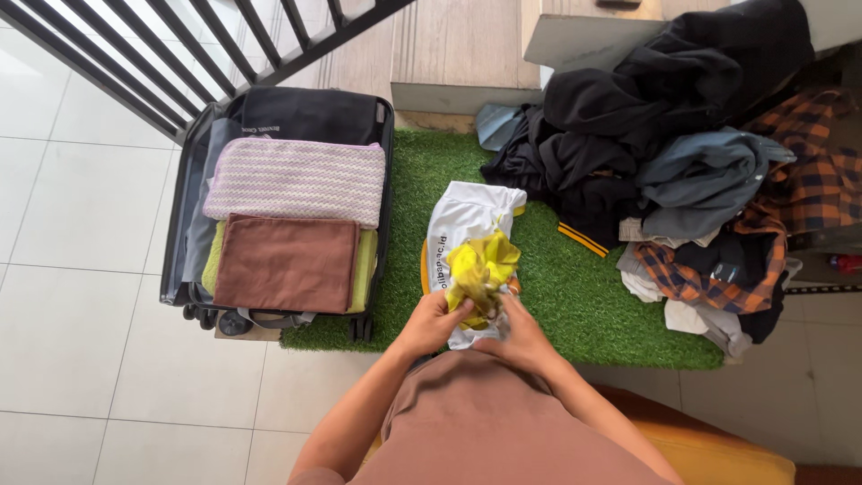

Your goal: The person folds a shirt by hand on a green mat, smoothing the fabric and folding the sides inward before placing it onto a stack in a suitcase.

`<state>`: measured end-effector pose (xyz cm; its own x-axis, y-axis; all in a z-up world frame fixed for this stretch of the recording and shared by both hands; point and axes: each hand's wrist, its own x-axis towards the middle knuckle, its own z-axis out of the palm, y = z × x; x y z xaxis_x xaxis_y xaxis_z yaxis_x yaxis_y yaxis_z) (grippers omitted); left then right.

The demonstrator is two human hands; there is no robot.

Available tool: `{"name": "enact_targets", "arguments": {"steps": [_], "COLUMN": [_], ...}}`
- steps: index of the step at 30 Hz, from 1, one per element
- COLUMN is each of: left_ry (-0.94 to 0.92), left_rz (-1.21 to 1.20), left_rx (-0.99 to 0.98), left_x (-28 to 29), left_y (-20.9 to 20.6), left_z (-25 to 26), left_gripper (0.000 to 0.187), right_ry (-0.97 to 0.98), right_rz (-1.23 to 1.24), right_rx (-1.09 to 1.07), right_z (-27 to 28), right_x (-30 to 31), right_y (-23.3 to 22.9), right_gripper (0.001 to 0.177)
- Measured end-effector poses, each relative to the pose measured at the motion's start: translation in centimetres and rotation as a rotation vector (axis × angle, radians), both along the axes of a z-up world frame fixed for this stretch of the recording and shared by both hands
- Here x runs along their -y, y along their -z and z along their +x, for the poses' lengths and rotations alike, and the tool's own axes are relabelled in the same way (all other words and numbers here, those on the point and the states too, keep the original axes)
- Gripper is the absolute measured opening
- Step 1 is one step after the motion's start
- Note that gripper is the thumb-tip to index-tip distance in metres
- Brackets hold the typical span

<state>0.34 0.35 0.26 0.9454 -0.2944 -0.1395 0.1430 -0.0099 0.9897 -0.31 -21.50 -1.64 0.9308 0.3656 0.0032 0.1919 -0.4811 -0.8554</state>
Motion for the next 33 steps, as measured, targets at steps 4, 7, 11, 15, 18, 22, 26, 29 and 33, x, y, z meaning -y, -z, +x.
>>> {"name": "enact_targets", "arguments": {"steps": [4,7,11,15,18,22,26,29,33], "left_ry": [0.128,-0.002,-0.166,-0.315,-0.439,-0.663,-0.704,-0.710,-0.606], "left_rz": [0.004,-0.127,-0.192,-0.193,-0.221,-0.060,-0.245,-0.460,-0.589], "left_rx": [0.150,0.388,0.347,0.602,0.606,0.697,0.719,0.667,0.531], "left_x": [-0.1,-1.3,-4.8,-6.8,-8.0,-9.2,-9.7,-10.3,-11.6], "left_y": [-1.8,-3.7,-5.6,-7.6,-8.2,-10.3,-12.8,-12.3,-8.7], "left_z": [-0.3,-0.2,0.2,-0.2,-0.5,-0.8,-0.7,-0.4,0.1], "left_gripper": [0.018,0.019,0.009,0.012,0.014,0.021,0.020,0.041,0.027], "right_ry": [0.124,0.308,0.345,0.464,0.617,0.702,0.743,0.649,0.617], "right_rz": [0.070,-0.035,-0.213,-0.200,-0.229,-0.301,-0.279,-0.166,-0.178], "right_rx": [-0.028,0.028,0.434,0.510,0.514,0.671,0.729,0.843,1.013], "right_z": [1.1,2.1,3.2,3.3,3.4,3.2,2.7,2.1,2.0], "right_x": [-1.2,-0.1,2.7,5.3,7.8,12.1,14.9,16.0,16.0], "right_y": [4.7,6.7,6.5,4.3,3.3,1.4,-2.9,-8.4,-13.1], "right_gripper": [0.040,0.029,0.027,0.022,0.022,0.022,0.018,0.029,0.032]}}
